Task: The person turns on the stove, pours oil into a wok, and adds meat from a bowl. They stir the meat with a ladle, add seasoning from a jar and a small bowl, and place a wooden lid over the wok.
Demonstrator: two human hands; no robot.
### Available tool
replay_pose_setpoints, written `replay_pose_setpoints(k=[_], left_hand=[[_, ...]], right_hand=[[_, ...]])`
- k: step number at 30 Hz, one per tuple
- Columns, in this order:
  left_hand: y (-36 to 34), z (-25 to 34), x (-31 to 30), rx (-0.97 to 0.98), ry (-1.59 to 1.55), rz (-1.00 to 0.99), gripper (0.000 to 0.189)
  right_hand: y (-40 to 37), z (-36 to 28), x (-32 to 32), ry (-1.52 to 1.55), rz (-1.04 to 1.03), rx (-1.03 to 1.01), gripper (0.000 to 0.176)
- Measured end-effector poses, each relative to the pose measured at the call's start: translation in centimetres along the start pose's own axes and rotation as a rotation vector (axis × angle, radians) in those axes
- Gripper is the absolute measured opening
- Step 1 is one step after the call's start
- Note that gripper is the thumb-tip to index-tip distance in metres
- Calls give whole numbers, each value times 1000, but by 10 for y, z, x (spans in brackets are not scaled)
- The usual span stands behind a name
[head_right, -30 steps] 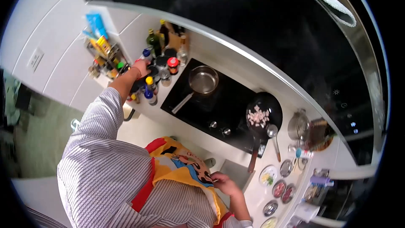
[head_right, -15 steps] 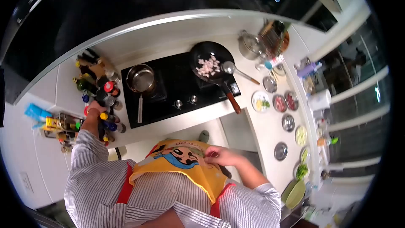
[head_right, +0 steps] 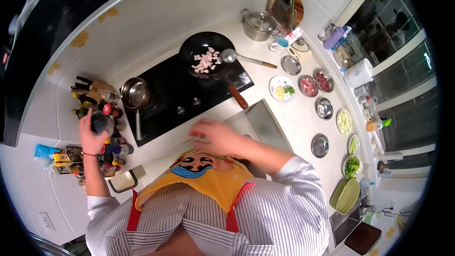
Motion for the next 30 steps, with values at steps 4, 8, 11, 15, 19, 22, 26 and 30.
replay_pose_setpoints(k=[4, 8, 11, 15, 19, 22, 26, 30], left_hand=[[-26, 205, 78, 177, -246, -219, 108], [-62, 348, 181, 289, -475, -390, 121], [-71, 407, 239, 198, -527, -456, 125], [-63, 462, 274, 168, -564, -461, 126], [-53, 498, 296, 185, -553, -464, 127], [-49, 515, 311, 224, -624, -438, 127], [-39, 538, 322, 197, -758, -397, 123], [-33, 560, 326, 310, -688, -428, 129]], right_hand=[[-7, -21, -37, -6, 160, -251, 27], [-64, 22, -88, -176, 261, -422, 26], [-109, 70, -129, -275, 276, -410, 19], [-160, 115, -195, -215, 368, -300, 14], [-210, 215, -251, -299, 532, -20, 9], [-274, 368, -252, -397, 616, 369, 8], [-364, 479, -223, -481, 547, 530, 10], [-368, 463, -235, -460, 650, 603, 20]])
Point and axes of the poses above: each hand's wrist, its own y-axis towards the middle knuckle, its own x-axis out of the palm, z = x × y, the point moved 8 cm from there along y, towards the middle knuckle, and after that the axes turned 2 degrees about -y, right-handed, at the moved point
